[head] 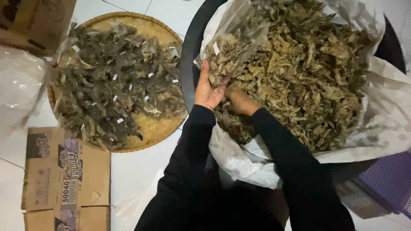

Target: The person sits on the floor beside a large sack of dried seafood and fills clear plastic bags with pieces taken from the sack. They place a filled bag on a digital scale to weigh it, then continue filling and sealing more bags and set filled bags on a woven tray.

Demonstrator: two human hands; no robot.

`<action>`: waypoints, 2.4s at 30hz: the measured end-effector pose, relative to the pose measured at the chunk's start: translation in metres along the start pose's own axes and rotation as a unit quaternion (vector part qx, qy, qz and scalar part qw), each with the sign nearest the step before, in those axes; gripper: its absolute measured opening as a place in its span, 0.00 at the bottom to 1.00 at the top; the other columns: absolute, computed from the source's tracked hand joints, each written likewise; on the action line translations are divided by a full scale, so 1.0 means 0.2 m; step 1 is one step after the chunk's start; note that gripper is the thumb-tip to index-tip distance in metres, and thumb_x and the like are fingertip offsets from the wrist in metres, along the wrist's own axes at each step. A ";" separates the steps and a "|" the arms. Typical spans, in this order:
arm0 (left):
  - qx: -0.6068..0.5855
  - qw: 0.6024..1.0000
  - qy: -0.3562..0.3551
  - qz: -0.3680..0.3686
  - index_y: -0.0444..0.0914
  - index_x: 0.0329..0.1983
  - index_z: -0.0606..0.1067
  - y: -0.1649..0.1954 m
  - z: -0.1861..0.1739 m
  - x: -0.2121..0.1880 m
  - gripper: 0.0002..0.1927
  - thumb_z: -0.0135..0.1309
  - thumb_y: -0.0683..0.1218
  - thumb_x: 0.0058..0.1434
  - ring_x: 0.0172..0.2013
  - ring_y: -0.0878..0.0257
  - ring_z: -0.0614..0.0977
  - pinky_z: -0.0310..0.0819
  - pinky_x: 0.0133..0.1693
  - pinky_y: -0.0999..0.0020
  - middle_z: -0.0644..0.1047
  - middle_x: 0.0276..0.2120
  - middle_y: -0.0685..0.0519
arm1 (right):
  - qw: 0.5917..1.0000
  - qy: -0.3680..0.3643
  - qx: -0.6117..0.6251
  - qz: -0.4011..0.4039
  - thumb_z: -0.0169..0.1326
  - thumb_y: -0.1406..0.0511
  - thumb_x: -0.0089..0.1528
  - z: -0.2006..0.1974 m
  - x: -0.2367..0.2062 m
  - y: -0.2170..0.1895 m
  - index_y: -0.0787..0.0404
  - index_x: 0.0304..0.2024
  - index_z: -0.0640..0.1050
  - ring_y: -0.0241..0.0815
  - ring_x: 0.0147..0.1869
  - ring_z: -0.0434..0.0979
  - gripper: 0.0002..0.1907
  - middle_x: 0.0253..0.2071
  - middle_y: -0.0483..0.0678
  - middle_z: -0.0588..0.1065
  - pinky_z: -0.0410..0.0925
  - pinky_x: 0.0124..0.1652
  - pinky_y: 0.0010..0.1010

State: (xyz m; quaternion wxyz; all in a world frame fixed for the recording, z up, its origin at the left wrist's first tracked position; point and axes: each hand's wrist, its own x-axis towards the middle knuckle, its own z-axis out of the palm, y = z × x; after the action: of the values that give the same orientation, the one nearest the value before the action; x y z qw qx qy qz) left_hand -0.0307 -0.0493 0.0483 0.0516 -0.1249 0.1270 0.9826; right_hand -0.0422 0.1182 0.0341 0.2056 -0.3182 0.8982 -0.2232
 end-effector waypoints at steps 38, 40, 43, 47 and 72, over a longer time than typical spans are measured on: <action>0.267 0.961 -0.050 -0.053 0.43 0.84 0.47 -0.09 0.10 -0.02 0.49 0.52 0.69 0.72 0.69 0.64 0.63 0.72 0.61 0.63 0.57 0.76 0.53 | 0.975 0.148 0.162 -0.044 0.57 0.73 0.64 -1.36 -0.48 -0.48 0.61 0.52 0.67 0.41 0.60 0.77 0.17 0.52 0.47 0.73 0.73 0.59 0.35; 0.196 0.971 -0.064 -0.118 0.43 0.80 0.47 -0.10 0.10 -0.02 0.48 0.53 0.66 0.67 0.68 0.54 0.69 0.75 0.62 0.56 0.61 0.73 0.48 | 0.976 0.185 0.110 -0.025 0.62 0.72 0.65 -1.32 -0.44 -0.49 0.62 0.50 0.68 0.41 0.57 0.77 0.16 0.51 0.49 0.72 0.72 0.57 0.34; 0.163 0.970 -0.087 -0.157 0.46 0.78 0.47 -0.10 0.13 -0.04 0.47 0.52 0.65 0.62 0.65 0.49 0.71 0.75 0.61 0.50 0.63 0.70 0.46 | 0.953 0.259 0.157 -0.026 0.66 0.69 0.62 -1.27 -0.39 -0.52 0.60 0.48 0.66 0.36 0.49 0.77 0.21 0.44 0.45 0.71 0.75 0.49 0.29; 0.132 0.976 -0.086 -0.147 0.51 0.76 0.45 -0.09 0.16 -0.05 0.44 0.53 0.62 0.63 0.67 0.51 0.70 0.73 0.65 0.49 0.61 0.71 0.51 | 0.958 0.271 0.089 0.010 0.64 0.66 0.68 -1.29 -0.40 -0.54 0.63 0.40 0.71 0.35 0.44 0.81 0.13 0.38 0.46 0.77 0.75 0.42 0.30; 0.225 0.964 -0.062 -0.130 0.44 0.81 0.44 -0.10 0.06 0.04 0.52 0.57 0.63 0.65 0.73 0.55 0.57 0.61 0.66 0.53 0.46 0.80 0.50 | 0.963 0.251 0.099 0.025 0.51 0.72 0.68 -1.20 -0.52 -0.47 0.61 0.49 0.79 0.39 0.44 0.79 0.09 0.43 0.47 0.80 0.73 0.43 0.33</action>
State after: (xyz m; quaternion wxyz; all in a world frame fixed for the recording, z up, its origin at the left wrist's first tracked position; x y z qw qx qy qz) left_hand -0.0390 -0.0259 0.0535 0.2132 -0.0642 0.3244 0.9193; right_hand -0.0456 0.1860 0.3035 0.0098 -0.2073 0.9020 -0.3786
